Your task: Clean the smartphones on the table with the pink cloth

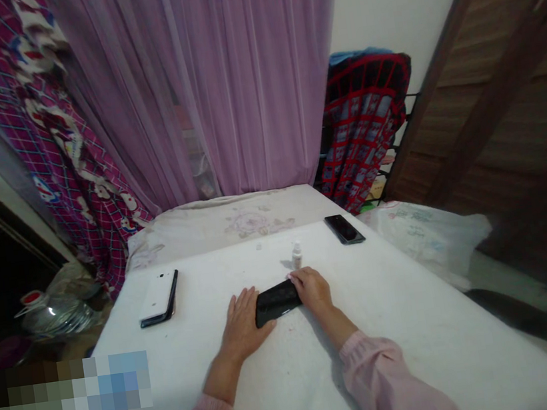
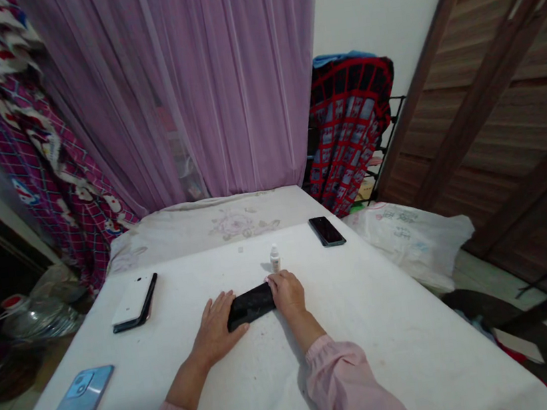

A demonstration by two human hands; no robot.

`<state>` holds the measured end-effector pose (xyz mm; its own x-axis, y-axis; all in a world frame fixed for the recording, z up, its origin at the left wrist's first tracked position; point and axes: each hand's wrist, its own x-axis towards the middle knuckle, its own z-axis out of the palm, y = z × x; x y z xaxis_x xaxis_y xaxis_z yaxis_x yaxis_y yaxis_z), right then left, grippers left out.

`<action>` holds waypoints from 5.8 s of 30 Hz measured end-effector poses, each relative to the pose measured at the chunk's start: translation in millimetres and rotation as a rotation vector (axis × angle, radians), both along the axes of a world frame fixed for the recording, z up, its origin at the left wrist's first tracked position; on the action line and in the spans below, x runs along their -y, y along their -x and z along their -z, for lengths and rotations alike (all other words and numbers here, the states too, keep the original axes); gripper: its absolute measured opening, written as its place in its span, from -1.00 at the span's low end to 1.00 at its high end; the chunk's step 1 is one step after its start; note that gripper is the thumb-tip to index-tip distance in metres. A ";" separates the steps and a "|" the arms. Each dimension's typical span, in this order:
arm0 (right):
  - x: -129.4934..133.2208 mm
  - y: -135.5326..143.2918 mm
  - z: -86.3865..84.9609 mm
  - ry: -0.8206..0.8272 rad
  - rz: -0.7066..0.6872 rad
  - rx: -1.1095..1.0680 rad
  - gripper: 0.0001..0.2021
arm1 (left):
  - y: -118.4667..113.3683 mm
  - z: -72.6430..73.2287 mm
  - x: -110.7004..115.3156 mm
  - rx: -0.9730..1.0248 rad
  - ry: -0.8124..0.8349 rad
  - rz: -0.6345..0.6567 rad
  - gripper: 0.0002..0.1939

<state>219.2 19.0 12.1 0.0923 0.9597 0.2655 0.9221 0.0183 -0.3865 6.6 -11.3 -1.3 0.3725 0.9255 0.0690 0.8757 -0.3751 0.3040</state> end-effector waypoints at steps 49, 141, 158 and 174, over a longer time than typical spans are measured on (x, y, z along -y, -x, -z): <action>10.7 75.8 -16.0 0.033 -0.393 0.133 -0.80 | 17.5 1.7 5.8 0.073 -0.003 -0.092 -0.31; 28.1 58.1 -19.7 0.117 -0.644 0.027 -0.85 | 22.3 2.1 2.8 0.119 0.056 -0.016 -0.30; 34.9 38.6 -7.2 0.025 -0.549 -0.061 -0.86 | 22.0 0.1 4.7 0.090 0.060 -0.020 -0.31; 57.9 12.5 -4.7 0.008 -0.534 -0.186 -0.84 | 4.6 -10.4 6.0 0.060 0.084 0.015 -0.23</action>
<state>206.8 -38.9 16.8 -0.3619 0.8882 0.2832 0.7023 0.4595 -0.5437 2.0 -17.2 9.1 0.3837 0.9234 0.0141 0.8494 -0.3588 0.3871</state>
